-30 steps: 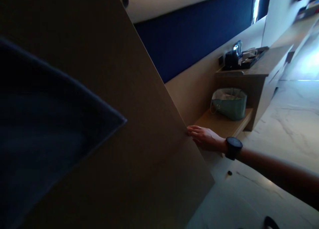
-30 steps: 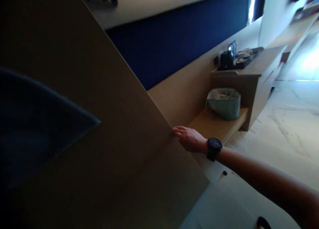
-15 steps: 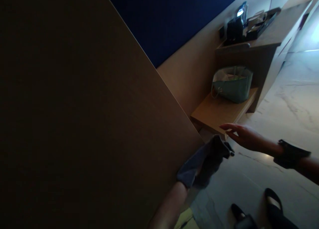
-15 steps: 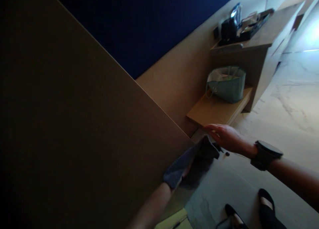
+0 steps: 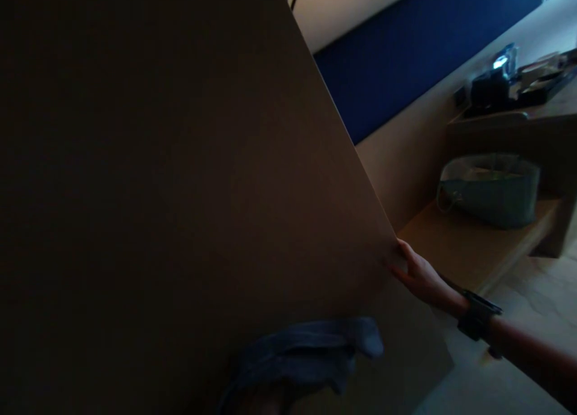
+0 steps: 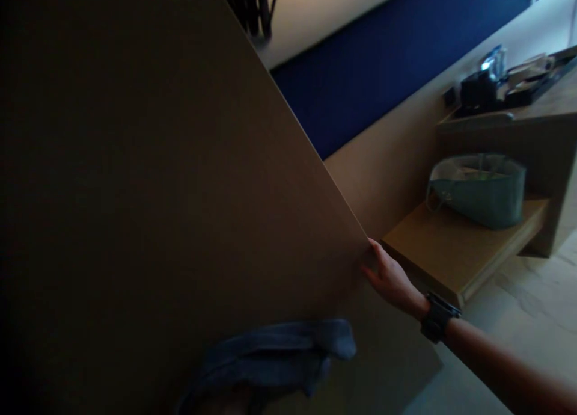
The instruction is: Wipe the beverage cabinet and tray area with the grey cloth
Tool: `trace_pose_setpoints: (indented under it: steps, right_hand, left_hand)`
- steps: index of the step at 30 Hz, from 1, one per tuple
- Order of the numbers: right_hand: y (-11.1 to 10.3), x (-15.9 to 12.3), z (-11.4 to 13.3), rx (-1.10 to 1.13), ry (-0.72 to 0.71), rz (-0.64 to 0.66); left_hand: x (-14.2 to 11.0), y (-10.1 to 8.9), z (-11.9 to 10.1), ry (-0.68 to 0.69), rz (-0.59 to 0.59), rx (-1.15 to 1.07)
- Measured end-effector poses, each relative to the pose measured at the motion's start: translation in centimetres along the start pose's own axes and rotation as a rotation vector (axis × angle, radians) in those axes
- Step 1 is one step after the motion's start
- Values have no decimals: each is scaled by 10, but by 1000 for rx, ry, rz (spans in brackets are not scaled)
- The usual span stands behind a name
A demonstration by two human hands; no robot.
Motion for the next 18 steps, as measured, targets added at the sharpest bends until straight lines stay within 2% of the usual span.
trace_pose_setpoints:
  steps: [3, 5, 6, 8, 10, 12, 14, 15, 17, 18]
  right_hand:
    - [1, -7, -1, 62, 0, -13]
    - [0, -11, -3, 81, 1, -8]
    - [0, -12, -5, 86, 3, 2]
    - [-1, -15, -10, 84, -2, 28]
    - [-3, -16, -18, 82, -27, 56]
    - [-8, -17, -28, 108, -59, 104]
    - [-14, -17, -38, 183, -52, 200]
    - [-19, -16, -43, 230, -36, 250]
    - [-28, -16, -51, 323, -20, 332]
    - [-32, -16, -54, 360, -32, 356]
  left_hand:
    - [18, -56, 36, -108, -198, 110]
    - [51, -107, 39, -128, -424, 236]
    - [71, -135, 32, -115, -565, 312]
    - [120, -185, 1, -56, -774, 411]
    - [170, -229, -40, -37, -897, 424]
    - [214, -261, -88, 7, -944, 404]
    - [248, -279, -135, 55, -918, 426]
    - [260, -281, -156, 79, -889, 450]
    - [271, -271, -190, 111, -809, 495]
    - [270, -258, -205, 126, -756, 504]
Point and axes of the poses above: each hand's wrist, its own x-axis towards the middle knuckle, its own y-axis out of the palm, z = x × y, the point moved 7 cm from there along x, towards the middle knuckle, and after that the axes turned 13 degrees about -y, right-handed, at the moved point
